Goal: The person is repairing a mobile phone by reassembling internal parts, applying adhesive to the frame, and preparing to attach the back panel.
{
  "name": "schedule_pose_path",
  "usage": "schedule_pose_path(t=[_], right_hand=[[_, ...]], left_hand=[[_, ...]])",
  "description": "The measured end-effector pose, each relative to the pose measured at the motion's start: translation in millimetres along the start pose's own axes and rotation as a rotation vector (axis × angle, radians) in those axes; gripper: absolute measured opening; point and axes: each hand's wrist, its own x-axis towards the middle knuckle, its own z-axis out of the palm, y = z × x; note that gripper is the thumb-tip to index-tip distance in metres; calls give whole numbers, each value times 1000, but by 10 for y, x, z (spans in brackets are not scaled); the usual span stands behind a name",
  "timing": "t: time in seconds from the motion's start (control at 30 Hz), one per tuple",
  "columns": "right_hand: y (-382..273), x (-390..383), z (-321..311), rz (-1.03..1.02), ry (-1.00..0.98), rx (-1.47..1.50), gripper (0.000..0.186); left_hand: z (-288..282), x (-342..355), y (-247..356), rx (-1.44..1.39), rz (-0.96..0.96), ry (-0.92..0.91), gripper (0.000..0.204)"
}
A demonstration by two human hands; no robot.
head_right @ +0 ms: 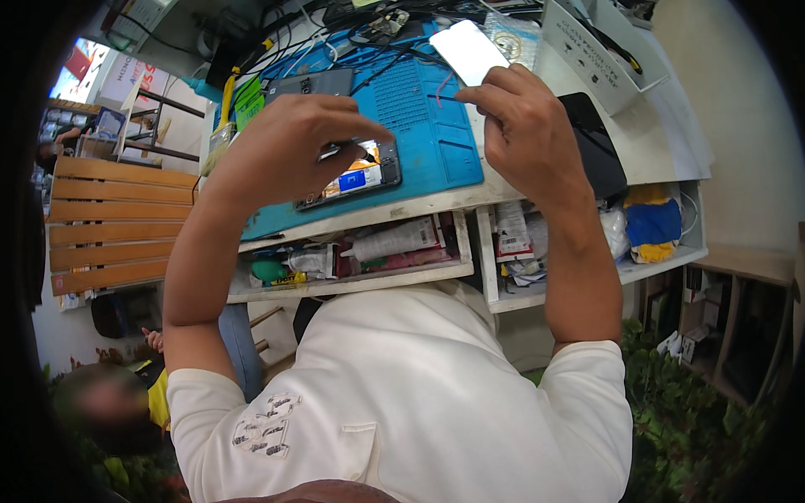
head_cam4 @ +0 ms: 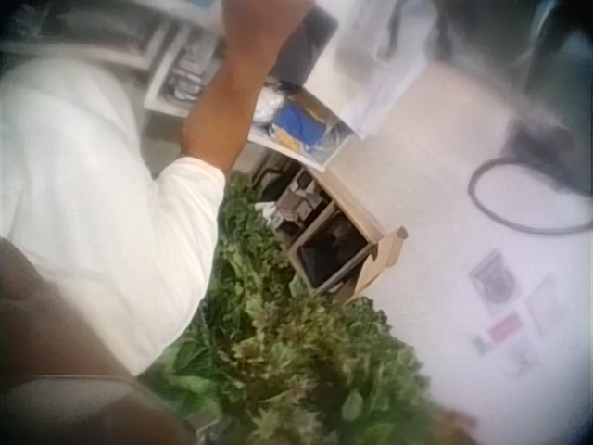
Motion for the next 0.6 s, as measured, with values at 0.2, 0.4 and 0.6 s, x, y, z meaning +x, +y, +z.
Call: schedule_pose_path(t=[0.2, 0.4, 0.6], right_hand=[[22, 7, 18, -18, 21, -23, 29], [28, -9, 22, -33, -13, -17, 39], [36, -15, 44, -45, -21, -11, 39]], left_hand=[[46, 10, 17, -3, -97, 43, 30], [30, -18, 63, -51, -13, 55, 37], [41, -66, 20, -49, 15, 9, 49]])
